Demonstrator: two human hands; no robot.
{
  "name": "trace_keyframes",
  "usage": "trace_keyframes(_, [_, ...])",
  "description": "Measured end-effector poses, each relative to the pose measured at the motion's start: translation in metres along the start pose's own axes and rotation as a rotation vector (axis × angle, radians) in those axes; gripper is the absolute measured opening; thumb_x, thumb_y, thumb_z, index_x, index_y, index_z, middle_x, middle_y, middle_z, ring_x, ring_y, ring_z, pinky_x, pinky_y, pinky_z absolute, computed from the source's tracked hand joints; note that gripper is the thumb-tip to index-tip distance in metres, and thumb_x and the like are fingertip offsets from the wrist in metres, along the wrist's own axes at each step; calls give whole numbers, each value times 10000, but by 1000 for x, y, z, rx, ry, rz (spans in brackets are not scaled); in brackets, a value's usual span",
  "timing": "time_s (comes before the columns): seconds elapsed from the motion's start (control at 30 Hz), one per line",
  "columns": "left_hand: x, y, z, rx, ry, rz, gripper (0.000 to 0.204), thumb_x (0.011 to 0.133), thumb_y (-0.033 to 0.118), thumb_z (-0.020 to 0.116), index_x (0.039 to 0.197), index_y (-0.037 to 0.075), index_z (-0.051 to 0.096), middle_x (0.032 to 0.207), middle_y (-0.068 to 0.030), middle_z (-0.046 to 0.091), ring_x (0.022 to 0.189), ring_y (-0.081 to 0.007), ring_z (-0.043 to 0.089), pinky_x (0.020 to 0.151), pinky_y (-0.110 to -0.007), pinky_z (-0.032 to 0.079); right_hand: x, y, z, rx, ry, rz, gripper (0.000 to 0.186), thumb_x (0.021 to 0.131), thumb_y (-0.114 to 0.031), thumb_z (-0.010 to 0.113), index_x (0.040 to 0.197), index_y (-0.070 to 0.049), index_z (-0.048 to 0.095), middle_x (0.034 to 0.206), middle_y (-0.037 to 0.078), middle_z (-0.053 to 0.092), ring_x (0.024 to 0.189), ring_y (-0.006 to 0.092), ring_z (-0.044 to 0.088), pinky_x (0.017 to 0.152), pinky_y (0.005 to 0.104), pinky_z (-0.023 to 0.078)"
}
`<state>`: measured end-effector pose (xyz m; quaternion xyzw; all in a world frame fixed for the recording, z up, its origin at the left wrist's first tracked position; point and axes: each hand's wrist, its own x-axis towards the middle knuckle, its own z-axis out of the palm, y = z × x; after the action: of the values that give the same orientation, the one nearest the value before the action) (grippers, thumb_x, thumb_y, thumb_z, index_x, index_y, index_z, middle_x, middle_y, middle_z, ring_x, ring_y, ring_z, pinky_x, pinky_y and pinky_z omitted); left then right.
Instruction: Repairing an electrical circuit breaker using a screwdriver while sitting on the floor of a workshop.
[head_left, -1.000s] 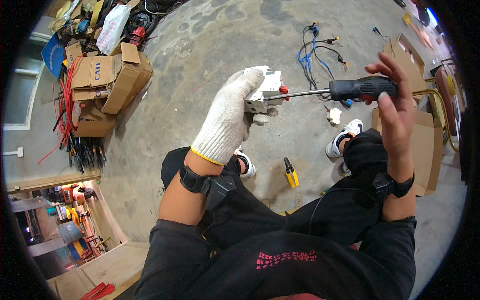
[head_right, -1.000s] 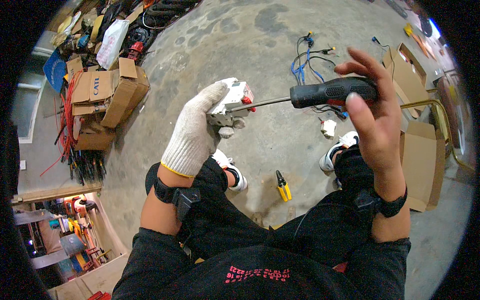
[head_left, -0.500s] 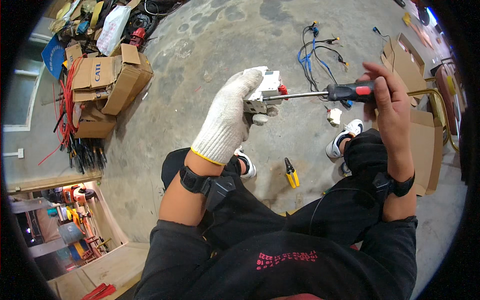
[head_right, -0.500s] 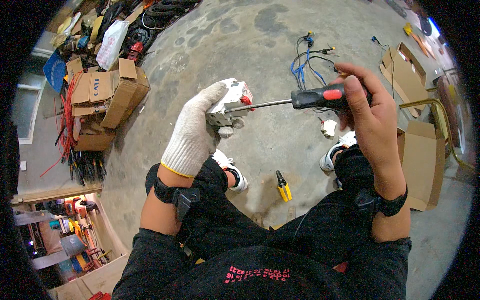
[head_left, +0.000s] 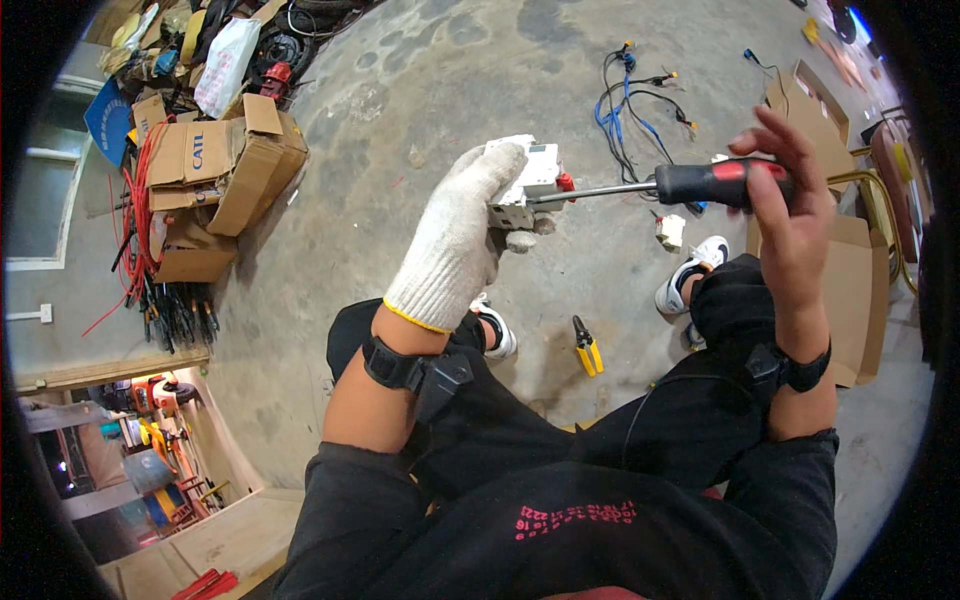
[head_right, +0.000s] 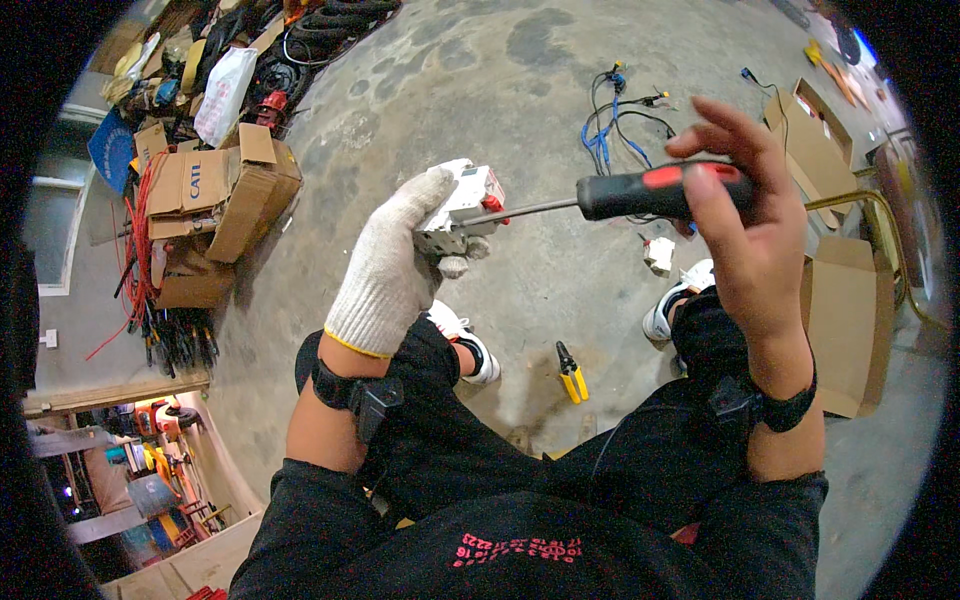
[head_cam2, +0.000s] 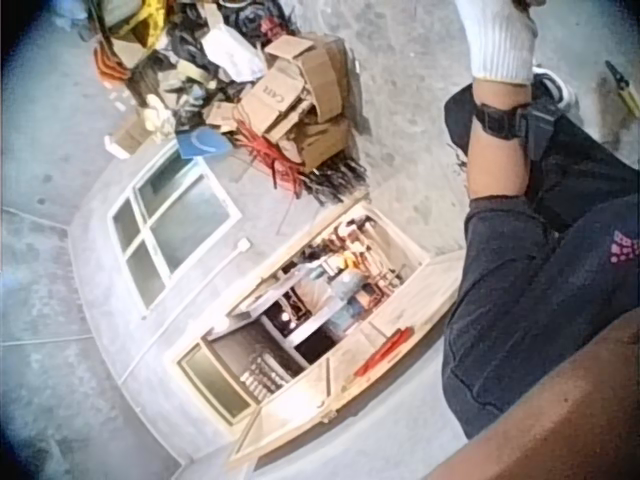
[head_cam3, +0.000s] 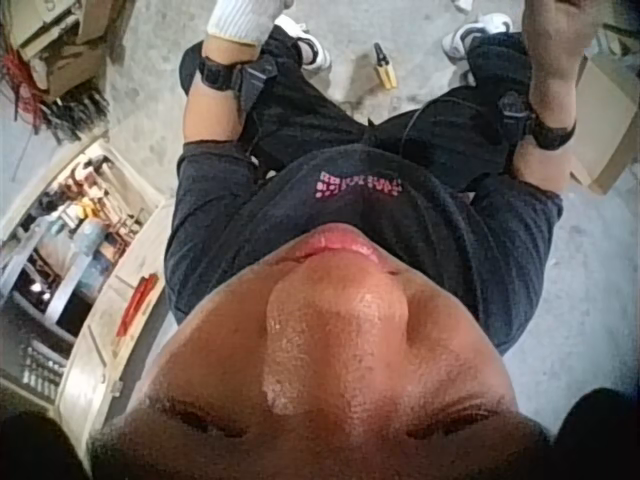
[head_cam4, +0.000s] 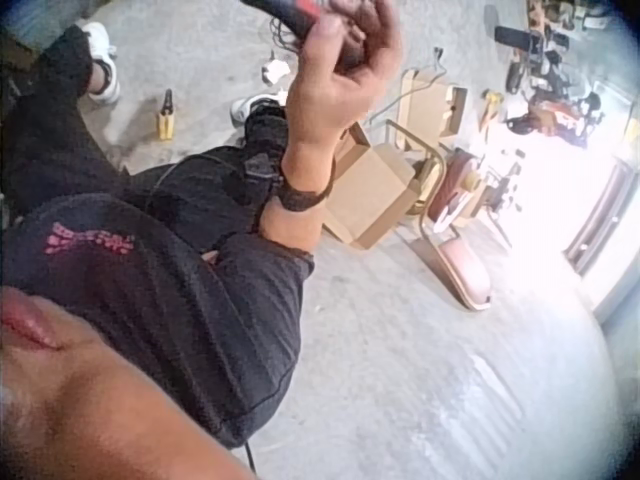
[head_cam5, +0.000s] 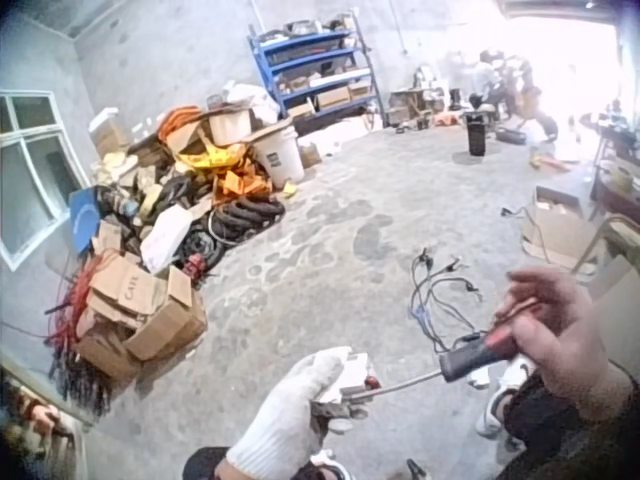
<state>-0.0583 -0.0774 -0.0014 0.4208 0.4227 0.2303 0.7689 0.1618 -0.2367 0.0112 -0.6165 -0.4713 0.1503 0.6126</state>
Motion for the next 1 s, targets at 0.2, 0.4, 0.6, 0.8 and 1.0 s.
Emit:
trace_keyframes(0.2, [2, -1, 0, -24, 11, -17, 363, 948, 302, 557, 1173, 17, 572, 869, -109, 676, 618, -181, 628, 429, -252, 451, 1, 2, -5, 66, -44, 26, 444, 910, -161, 584, 1322, -26, 487, 1116, 97, 597, 849, 129, 591, 744, 247, 501])
trace_keyframes(0.4, [0, -1, 0, -47, -32, 6, 363, 945, 294, 561, 1172, 11, 571, 862, -120, 673, 624, -211, 648, 426, -253, 461, -3, 6, -3, -1, 63, -277, 422, 892, -132, 573, 1288, -7, 502, 1104, 124, 602, 1010, 186, 576, 929, 322, 457])
trace_keyframes(0.6, [10, -1, -12, -200, -16, -28, 393, 949, 332, 537, 1201, 31, 555, 921, -129, 663, 640, -207, 655, 434, -255, 472, -1, 16, -19, 191, 155, -283, 372, 904, -179, 565, 1236, -20, 509, 1134, 132, 583, 1054, 204, 558, 966, 342, 436])
trace_keyframes(0.8, [6, -1, -8, -357, -61, -75, 384, 935, 332, 545, 1146, 12, 562, 865, -169, 653, 565, -221, 636, 354, -247, 436, -5, 9, -13, 258, 201, -213, 252, 951, -203, 532, 1140, -37, 523, 1119, 128, 584, 943, 145, 571, 658, 219, 488])
trace_keyframes(1.0, [8, -2, -3, -343, -59, -99, 428, 922, 354, 564, 1126, -23, 549, 834, -192, 640, 554, -235, 630, 334, -275, 435, -6, 7, -9, 88, 211, -238, 279, 960, -259, 543, 1138, -46, 524, 1094, 111, 604, 736, 86, 537, 582, 181, 431])
